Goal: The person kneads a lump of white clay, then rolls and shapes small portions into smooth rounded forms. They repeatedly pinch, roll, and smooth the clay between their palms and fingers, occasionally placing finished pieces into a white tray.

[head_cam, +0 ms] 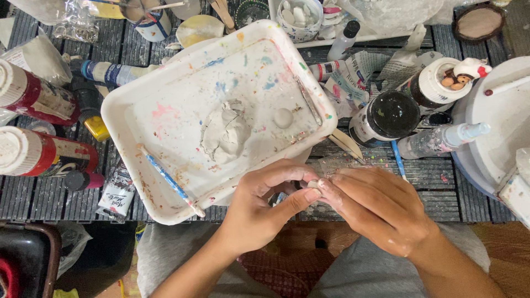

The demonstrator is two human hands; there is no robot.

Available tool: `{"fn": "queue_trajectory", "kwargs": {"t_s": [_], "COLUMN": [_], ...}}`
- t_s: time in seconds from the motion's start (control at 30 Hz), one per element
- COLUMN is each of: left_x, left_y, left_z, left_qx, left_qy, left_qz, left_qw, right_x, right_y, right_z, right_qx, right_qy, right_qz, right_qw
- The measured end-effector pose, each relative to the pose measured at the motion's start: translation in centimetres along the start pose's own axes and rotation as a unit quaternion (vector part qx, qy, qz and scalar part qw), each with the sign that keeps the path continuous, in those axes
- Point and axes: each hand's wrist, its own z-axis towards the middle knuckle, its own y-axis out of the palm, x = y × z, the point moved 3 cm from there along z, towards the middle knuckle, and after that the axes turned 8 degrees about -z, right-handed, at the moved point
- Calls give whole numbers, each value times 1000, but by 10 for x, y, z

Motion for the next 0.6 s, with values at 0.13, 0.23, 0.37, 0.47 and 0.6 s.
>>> {"fn": "queue_trajectory", "kwargs": {"t_s": [0.13, 0.23, 0.37, 0.47, 0.6], "left_x": [-3, -7, -11, -11, -7], "left_y": [-1, -2, 0, -1, -2], "left_z": [-2, -2, -3, -3, 1], "left_qx": [-14, -18, -29, -41, -57], "left_qy": [-19, -51, -69, -86, -88], "left_qz": [-33, -69, -99, -117, -175], "left_qw": [999, 996, 992, 989, 979], "right_x": [0, 1, 3, 6, 9], "right_y": [1, 4, 7, 11, 21], "right_z": [0, 0, -2, -5, -14], "right_qx": [5, 12, 2, 29, 69], "right_qy": [-12, 4, 24, 45, 133], "right_qz": [3, 27, 50, 109, 224], "right_qw": [1000, 1000, 998, 993, 963]}}
